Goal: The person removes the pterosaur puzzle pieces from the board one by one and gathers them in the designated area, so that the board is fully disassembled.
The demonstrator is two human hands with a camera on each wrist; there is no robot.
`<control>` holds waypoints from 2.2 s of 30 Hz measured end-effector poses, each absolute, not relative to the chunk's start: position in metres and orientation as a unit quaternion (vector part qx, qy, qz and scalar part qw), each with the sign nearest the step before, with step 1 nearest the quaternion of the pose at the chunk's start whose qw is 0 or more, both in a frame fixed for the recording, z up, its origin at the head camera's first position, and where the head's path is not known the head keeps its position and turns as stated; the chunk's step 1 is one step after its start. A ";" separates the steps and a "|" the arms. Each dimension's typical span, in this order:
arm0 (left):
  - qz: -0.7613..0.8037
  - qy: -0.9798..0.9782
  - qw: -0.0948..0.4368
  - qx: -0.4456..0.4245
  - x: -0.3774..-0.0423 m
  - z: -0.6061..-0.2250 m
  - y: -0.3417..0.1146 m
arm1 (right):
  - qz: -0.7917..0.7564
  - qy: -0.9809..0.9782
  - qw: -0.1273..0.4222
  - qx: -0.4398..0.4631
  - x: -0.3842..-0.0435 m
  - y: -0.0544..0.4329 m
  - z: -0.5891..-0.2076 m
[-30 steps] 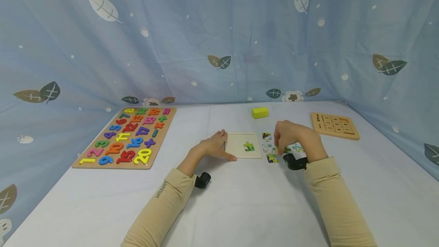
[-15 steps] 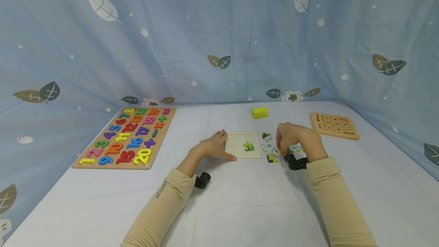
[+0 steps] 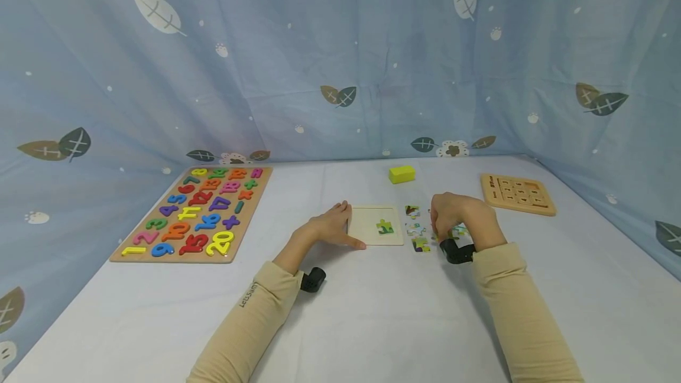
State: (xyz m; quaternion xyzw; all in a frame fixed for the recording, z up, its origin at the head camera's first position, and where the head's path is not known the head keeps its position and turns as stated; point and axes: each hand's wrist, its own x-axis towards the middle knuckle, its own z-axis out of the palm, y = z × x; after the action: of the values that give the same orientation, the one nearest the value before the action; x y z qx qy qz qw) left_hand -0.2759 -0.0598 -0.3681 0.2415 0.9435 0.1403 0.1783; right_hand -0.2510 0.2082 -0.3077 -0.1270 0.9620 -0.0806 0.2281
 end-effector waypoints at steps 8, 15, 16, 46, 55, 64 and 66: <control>0.143 0.943 0.175 0.244 -0.277 -0.370 -0.060 | -0.082 0.961 0.242 -0.104 -0.253 0.207 -0.309; 0.143 0.943 0.173 0.246 -0.276 -0.369 -0.060 | -0.077 0.962 0.242 -0.099 -0.251 0.205 -0.308; 0.143 0.943 0.173 0.246 -0.276 -0.369 -0.060 | -0.077 0.962 0.242 -0.097 -0.251 0.204 -0.308; 0.149 0.942 0.177 0.244 -0.277 -0.368 -0.061 | -0.134 0.960 0.157 -0.187 -0.260 0.183 -0.317; 0.140 0.943 0.175 0.246 -0.278 -0.368 -0.061 | -0.156 0.955 0.109 -0.228 -0.263 0.161 -0.330; 0.138 0.943 0.180 0.243 -0.279 -0.370 -0.062 | -0.137 0.957 0.098 -0.236 -0.263 0.144 -0.343; 0.136 0.943 0.181 0.243 -0.279 -0.369 -0.062 | -0.129 0.957 0.093 -0.244 -0.262 0.142 -0.344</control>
State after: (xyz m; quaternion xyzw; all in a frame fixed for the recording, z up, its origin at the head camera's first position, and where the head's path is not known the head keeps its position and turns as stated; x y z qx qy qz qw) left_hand -0.2790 -0.0617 -0.3694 0.2431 0.9432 0.1361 0.1809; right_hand -0.2623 0.1421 -0.3438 -0.2438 0.9567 -0.1289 0.0930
